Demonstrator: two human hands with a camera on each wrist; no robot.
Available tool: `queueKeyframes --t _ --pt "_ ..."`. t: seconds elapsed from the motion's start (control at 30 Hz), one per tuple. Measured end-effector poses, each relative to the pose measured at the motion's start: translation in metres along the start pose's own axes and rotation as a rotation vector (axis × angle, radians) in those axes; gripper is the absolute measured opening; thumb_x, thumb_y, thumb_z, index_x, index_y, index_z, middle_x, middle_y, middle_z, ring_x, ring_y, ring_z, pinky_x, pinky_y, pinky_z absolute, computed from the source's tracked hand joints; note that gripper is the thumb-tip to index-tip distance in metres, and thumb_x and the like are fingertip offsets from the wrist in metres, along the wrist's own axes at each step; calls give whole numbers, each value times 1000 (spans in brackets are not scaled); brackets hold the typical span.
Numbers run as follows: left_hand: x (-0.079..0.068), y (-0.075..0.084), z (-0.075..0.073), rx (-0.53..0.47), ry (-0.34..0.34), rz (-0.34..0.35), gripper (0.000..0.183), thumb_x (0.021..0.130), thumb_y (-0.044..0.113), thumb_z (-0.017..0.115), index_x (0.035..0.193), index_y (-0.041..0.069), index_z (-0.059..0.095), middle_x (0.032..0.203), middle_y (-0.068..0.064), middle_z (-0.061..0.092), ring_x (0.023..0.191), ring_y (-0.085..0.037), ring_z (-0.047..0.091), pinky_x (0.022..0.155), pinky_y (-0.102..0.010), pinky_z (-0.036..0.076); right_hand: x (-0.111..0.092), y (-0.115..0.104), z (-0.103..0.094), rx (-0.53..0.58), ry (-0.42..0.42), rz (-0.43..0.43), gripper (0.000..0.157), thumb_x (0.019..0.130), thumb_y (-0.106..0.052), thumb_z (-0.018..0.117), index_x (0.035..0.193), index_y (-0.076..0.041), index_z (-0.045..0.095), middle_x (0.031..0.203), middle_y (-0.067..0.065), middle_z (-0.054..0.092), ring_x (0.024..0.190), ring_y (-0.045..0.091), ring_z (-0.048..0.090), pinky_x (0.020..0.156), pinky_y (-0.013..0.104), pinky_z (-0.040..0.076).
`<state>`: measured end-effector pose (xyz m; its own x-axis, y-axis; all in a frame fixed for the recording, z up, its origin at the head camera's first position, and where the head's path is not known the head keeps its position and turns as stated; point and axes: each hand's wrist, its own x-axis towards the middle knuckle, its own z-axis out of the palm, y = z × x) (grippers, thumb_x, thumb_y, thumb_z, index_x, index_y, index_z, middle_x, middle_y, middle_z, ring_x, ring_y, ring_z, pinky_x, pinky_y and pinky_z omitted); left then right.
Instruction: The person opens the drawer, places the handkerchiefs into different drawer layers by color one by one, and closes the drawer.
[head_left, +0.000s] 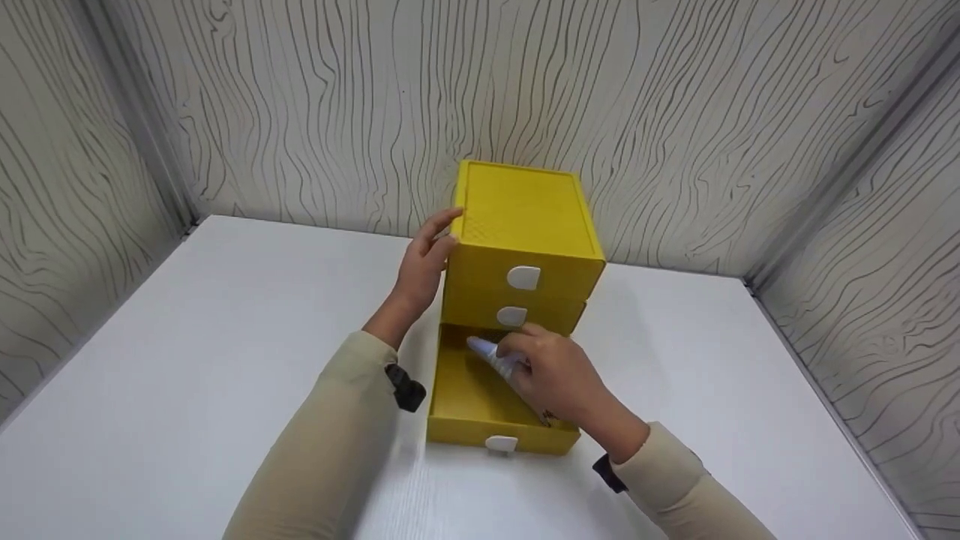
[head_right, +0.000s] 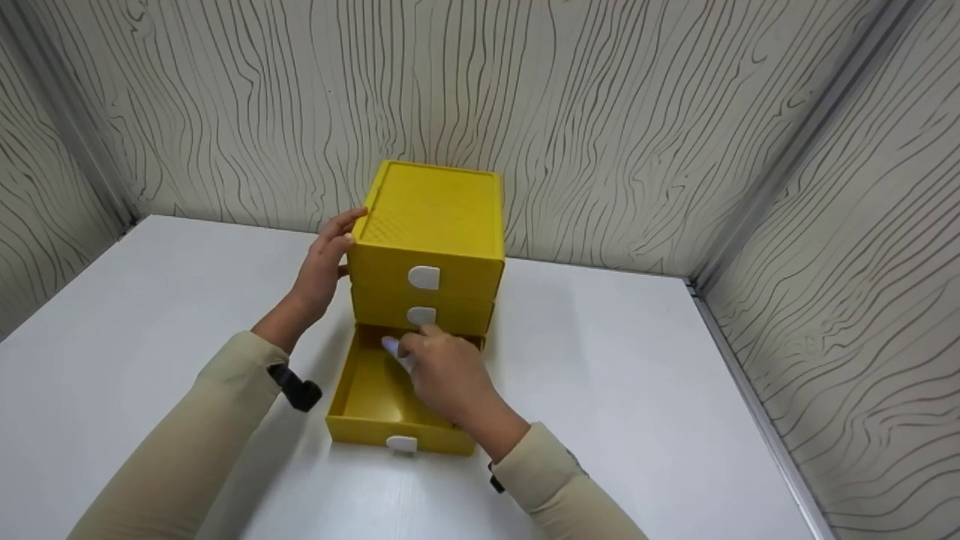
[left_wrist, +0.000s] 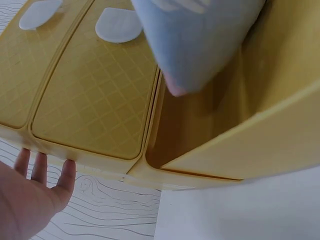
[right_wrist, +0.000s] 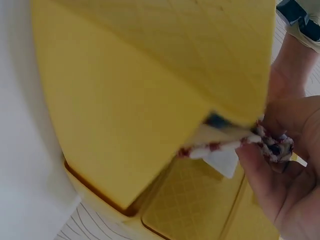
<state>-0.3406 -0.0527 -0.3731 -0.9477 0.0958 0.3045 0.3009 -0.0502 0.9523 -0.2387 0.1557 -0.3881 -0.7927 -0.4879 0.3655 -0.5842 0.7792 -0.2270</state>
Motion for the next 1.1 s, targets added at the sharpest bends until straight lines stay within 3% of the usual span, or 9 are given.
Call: queueKeyframes --t 0.13,0.6,0.93,1.1 --pt "0 0 0 5 -8 1 43 96 33 43 139 32 46 152 5 35 129 -19 49 104 -46 43 1 3 8 73 -51 16 19 78 -6 66 90 -20 72 90 -6 66 79 8 61 75 28 56" --pt "-1 -1 0 24 1 3 42 96 35 43 138 33 46 152 6 36 129 -17 49 106 -44 42 14 10 24 58 -89 -2 16 81 -10 68 93 -20 73 87 -5 66 78 9 60 74 27 55" --pt "-2 0 -1 17 -7 19 44 96 35 43 140 31 45 151 6 36 129 -18 49 106 -44 42 20 26 36 106 -196 -70 15 85 -11 67 96 -19 73 88 -7 67 78 8 55 74 25 53" --pt "-1 -1 -1 11 -3 12 43 96 34 42 139 31 46 151 6 36 128 -18 49 104 -44 43 20 30 38 183 -295 -48 17 85 -17 70 102 -20 73 92 -10 66 80 9 54 75 24 52"
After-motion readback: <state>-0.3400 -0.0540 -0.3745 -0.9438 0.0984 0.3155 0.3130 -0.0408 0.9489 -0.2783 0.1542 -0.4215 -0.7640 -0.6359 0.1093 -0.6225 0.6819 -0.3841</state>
